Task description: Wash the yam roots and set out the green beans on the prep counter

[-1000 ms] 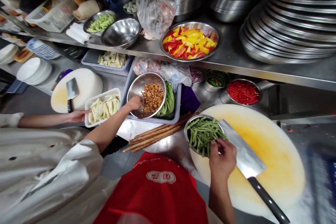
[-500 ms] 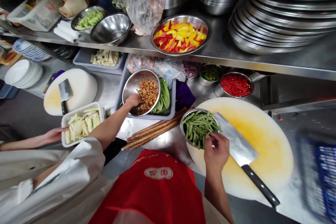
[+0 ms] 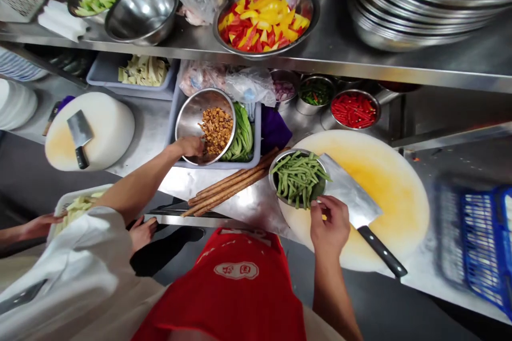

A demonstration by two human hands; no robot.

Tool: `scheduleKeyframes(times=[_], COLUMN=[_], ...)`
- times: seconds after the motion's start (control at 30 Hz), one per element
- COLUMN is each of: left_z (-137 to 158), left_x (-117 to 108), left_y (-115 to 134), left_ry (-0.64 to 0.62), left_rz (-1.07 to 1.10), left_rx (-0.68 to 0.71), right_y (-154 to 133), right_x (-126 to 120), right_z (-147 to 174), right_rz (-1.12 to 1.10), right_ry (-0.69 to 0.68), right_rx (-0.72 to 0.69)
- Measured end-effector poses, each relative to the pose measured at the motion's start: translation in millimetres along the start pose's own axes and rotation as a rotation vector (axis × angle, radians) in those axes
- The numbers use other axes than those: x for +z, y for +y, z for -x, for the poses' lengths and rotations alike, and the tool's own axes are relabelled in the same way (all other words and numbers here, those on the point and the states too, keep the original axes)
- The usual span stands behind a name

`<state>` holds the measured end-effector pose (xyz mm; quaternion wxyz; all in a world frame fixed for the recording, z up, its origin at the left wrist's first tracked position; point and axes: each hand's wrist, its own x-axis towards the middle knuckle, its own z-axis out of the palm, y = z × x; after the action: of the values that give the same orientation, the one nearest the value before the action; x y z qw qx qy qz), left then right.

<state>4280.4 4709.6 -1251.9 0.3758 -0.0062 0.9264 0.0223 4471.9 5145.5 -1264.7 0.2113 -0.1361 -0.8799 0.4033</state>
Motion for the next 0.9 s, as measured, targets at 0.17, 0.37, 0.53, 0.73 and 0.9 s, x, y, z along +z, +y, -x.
scheduleKeyframes(times=[0.17,0.37,0.53,0.73,0.9], left_z=[-14,38,125,111,94], left_x=[5,-20,-10,56,93], left_y=[11,-1,70,243,292], left_ry=[0.004,0.359,0.642,0.461,0.492], left_rz=[-0.113,0.283,0.820,0.455,0.308], left_rx=[0.027,-0.028,0.279,0.565,0.596], right_y=[1,20,33,41,55], right_x=[-32,-58,-50,-45,-44], right_z=[27,46,15,-37,-50], right_rz=[0.068,0.028,-0.155,-0.231,-0.265], right_ry=[0.040,-0.008,-0.123,-0.383,-0.526], right_rx=[-0.018,0.060,0.000,-0.109,-0.085])
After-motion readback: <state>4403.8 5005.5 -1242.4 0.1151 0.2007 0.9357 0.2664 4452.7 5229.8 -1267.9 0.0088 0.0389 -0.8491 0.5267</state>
